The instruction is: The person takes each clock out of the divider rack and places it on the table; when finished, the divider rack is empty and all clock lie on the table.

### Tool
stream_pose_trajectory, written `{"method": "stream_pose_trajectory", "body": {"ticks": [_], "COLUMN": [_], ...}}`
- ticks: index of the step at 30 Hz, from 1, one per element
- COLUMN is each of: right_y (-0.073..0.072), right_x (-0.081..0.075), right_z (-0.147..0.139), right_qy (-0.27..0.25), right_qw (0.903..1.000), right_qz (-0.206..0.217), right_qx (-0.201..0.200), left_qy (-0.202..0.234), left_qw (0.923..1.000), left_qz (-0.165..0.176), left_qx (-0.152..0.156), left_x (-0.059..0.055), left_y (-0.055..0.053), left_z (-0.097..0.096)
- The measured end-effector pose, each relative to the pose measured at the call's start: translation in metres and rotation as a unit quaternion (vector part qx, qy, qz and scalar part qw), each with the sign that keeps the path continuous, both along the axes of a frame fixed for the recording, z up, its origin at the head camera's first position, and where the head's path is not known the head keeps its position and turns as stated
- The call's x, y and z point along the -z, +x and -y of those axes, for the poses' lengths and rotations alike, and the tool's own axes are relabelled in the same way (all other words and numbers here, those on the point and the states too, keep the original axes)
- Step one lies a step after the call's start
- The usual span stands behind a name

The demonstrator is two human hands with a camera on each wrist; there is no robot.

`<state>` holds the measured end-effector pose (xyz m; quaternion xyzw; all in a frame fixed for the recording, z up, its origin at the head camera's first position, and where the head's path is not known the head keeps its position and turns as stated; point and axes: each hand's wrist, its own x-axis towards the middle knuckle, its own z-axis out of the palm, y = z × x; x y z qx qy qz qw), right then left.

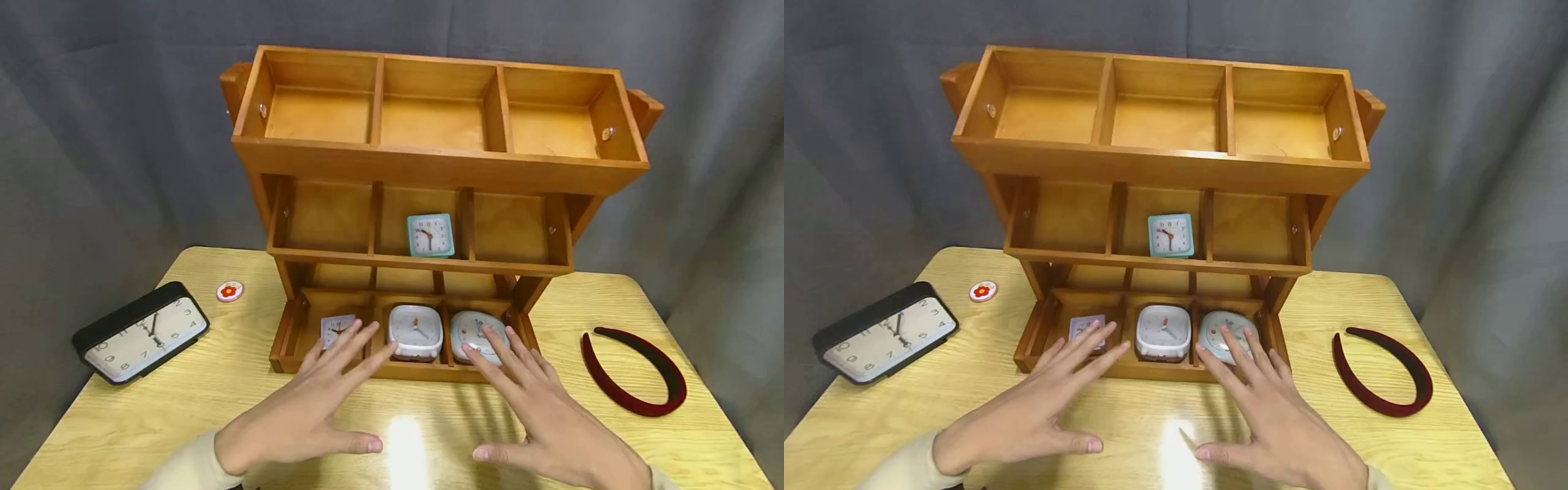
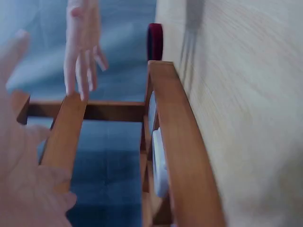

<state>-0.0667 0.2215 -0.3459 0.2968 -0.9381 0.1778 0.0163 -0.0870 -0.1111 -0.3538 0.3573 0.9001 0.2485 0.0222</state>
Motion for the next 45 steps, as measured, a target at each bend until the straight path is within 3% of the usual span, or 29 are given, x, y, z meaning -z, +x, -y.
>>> {"method": "stream_pose_trajectory", "body": {"ticks": [4,9,15,21,25,28,34,39,45], "right_y": [-0.002,-0.008,-0.017,-0.021,-0.022,-0.023,-0.039,-0.069,-0.103], "right_x": [0.004,0.012,0.022,0.026,0.024,0.022,0.022,0.023,0.032], "right_z": [-0.008,-0.017,-0.022,-0.025,-0.027,-0.029,-0.029,-0.022,-0.012], "right_qy": [-0.067,-0.105,-0.136,-0.152,-0.157,-0.162,-0.156,-0.114,-0.097], "right_qw": [0.9972,0.9931,0.9893,0.9859,0.9849,0.9840,0.9851,0.9900,0.9879], "right_qz": [0.030,0.030,0.026,0.030,0.030,0.031,0.032,0.035,0.076], "right_qx": [0.019,0.041,0.048,0.063,0.067,0.066,0.065,0.075,0.094], "left_qy": [0.064,0.117,0.145,0.218,0.236,0.230,0.223,0.233,0.249], "left_qw": [0.9951,0.9767,0.9558,0.9419,0.9318,0.9268,0.9250,0.9263,0.9242], "left_qz": [0.005,0.010,0.042,0.073,0.088,0.093,0.104,0.098,0.103], "left_qx": [-0.076,-0.179,-0.252,-0.245,-0.261,-0.282,-0.290,-0.280,-0.271], "left_x": [0.011,0.032,0.060,0.097,0.110,0.113,0.113,0.112,0.113], "left_y": [-0.005,-0.015,-0.035,-0.062,-0.068,-0.068,-0.065,-0.067,-0.069], "left_z": [0.017,0.041,0.064,0.068,0.066,0.065,0.064,0.065,0.065]}}
